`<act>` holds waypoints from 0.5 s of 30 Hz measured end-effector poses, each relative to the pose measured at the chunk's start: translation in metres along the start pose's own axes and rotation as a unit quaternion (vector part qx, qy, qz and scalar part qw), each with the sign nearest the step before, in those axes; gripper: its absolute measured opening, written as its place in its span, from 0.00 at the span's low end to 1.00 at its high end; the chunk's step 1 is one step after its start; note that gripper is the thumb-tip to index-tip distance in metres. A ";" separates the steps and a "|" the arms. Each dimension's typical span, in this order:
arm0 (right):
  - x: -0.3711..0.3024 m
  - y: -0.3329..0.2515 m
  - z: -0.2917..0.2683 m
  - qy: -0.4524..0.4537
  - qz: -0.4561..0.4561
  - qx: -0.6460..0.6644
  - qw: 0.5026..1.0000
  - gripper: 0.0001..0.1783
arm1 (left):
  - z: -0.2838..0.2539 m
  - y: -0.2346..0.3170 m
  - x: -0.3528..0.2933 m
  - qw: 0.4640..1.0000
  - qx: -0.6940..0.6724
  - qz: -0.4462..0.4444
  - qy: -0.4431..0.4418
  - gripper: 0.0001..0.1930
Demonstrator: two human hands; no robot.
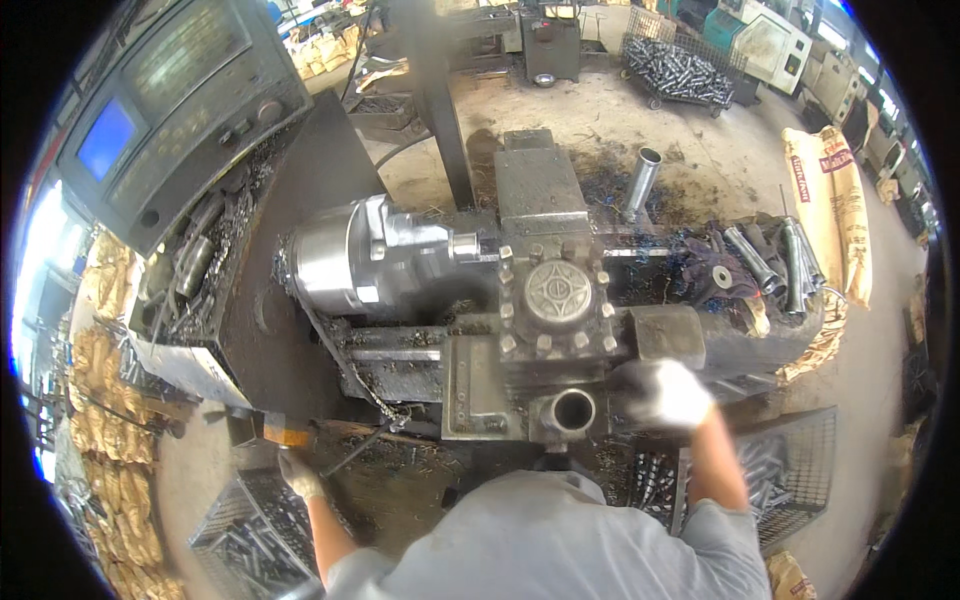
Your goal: The person repeatedly loads cylindrical metal parts into a lathe chuck, operates the machine controls, and removes the processed parts. The person places the finished parts into a nearby basket and continues the cycle with additional parts from a supply bin.
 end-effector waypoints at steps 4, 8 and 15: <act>0.069 0.008 -0.094 0.127 -0.052 0.055 0.989 0.15 | 0.045 0.031 -0.042 0.871 -0.399 -0.121 -0.259 0.14; 0.240 -0.026 -0.101 0.063 -0.093 -0.042 0.993 0.33 | 0.164 0.142 -0.112 0.985 0.000 0.029 -0.170 0.25; 0.356 0.066 -0.046 -0.266 0.041 0.234 0.934 0.17 | 0.296 0.372 -0.046 0.760 0.325 0.558 -0.078 0.43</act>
Point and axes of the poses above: each hand's wrist, its own x-axis towards the middle knuckle, its own z-axis out of the palm, y = z × x, the point moved 3 cm from there along x, towards the middle knuckle, and after that the axes turned 8 degrees about -y, right-handed, at the moved point
